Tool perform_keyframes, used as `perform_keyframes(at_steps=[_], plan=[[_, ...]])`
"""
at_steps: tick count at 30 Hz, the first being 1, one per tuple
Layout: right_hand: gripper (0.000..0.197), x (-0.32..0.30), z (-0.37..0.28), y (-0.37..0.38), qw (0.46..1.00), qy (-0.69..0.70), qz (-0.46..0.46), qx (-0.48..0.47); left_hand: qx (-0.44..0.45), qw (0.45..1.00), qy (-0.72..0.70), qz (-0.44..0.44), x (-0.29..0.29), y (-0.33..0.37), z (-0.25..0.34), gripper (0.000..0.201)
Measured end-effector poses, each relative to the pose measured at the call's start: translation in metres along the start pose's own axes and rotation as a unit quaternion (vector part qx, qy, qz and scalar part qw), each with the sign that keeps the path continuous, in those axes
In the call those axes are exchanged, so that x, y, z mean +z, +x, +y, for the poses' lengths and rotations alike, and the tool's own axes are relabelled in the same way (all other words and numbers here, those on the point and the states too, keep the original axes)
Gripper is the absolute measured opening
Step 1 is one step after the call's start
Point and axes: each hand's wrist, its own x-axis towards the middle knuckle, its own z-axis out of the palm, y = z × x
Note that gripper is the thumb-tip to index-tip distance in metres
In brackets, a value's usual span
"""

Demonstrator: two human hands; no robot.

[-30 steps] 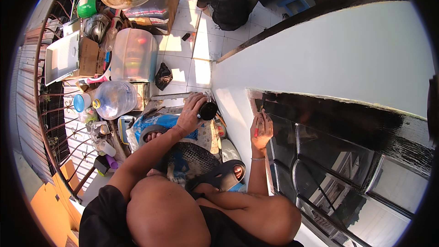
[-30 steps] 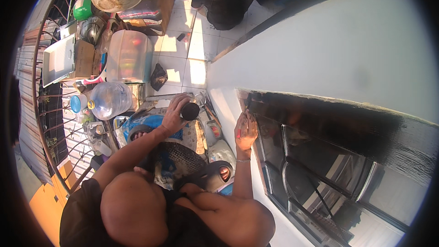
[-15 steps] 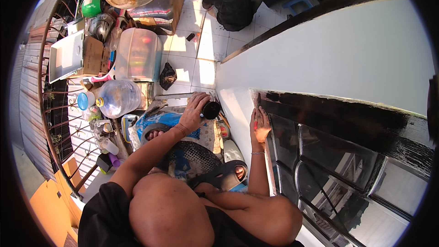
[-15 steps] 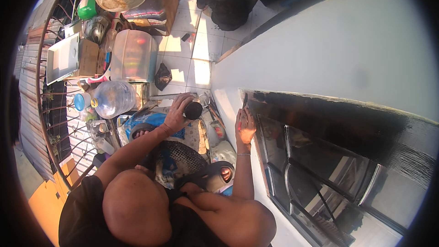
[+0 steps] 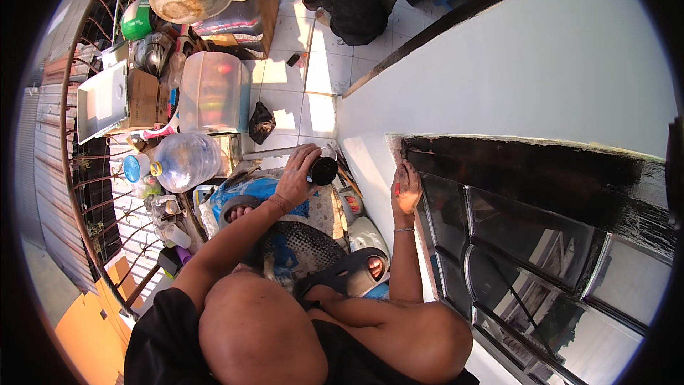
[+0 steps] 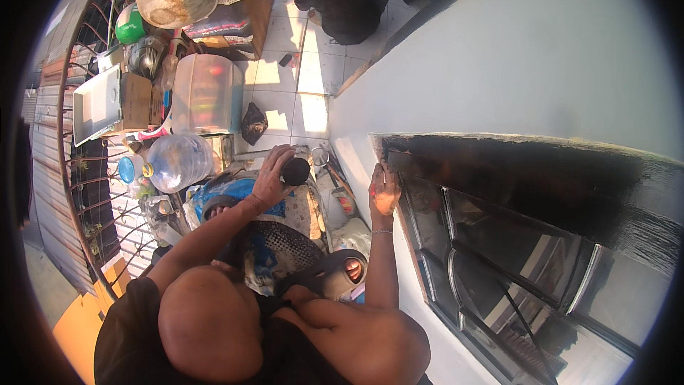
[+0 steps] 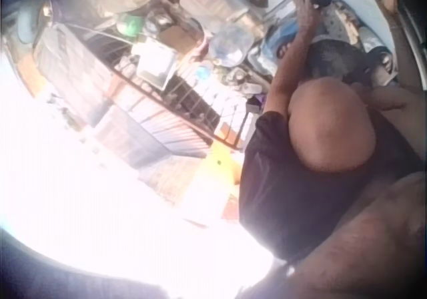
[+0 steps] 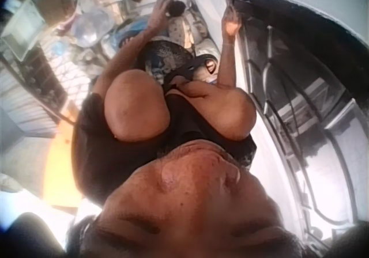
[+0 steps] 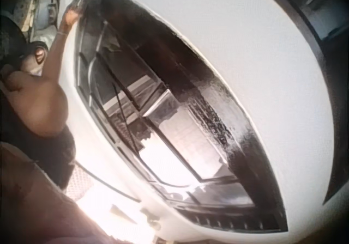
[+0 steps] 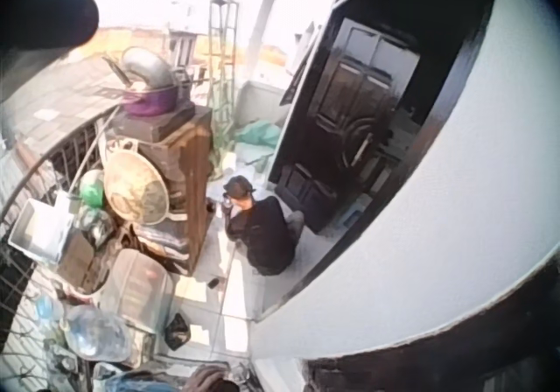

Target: The person paints a window frame black using a brush and a small paint can. They repeatedly dip the brush into the can and apply paint to the frame, occasionally moving a large sack to adjust their position.

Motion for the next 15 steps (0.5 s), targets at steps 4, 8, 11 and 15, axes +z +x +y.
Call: perform_keyframes(at_steps=[4,8,11,15], plan=[[0.013,-0.014,-0.011,-0.003,0.995,0.020,0.094,-0.002,-0.008,1.000,0.002,-0.002,-0.001,0.000,0.000,0.087],[0.013,-0.004,-0.009,-0.007,0.998,0.057,0.039,0.006,-0.013,1.000,-0.009,-0.013,0.001,0.002,0.001,0.085],[0.015,-0.010,-0.006,0.000,0.996,0.069,0.026,0.056,-0.010,1.000,-0.003,-0.014,-0.002,0.001,0.001,0.084],[0.015,-0.033,-0.017,0.008,0.993,-0.002,0.116,0.004,-0.015,1.000,-0.008,-0.006,0.000,-0.001,-0.001,0.083]])
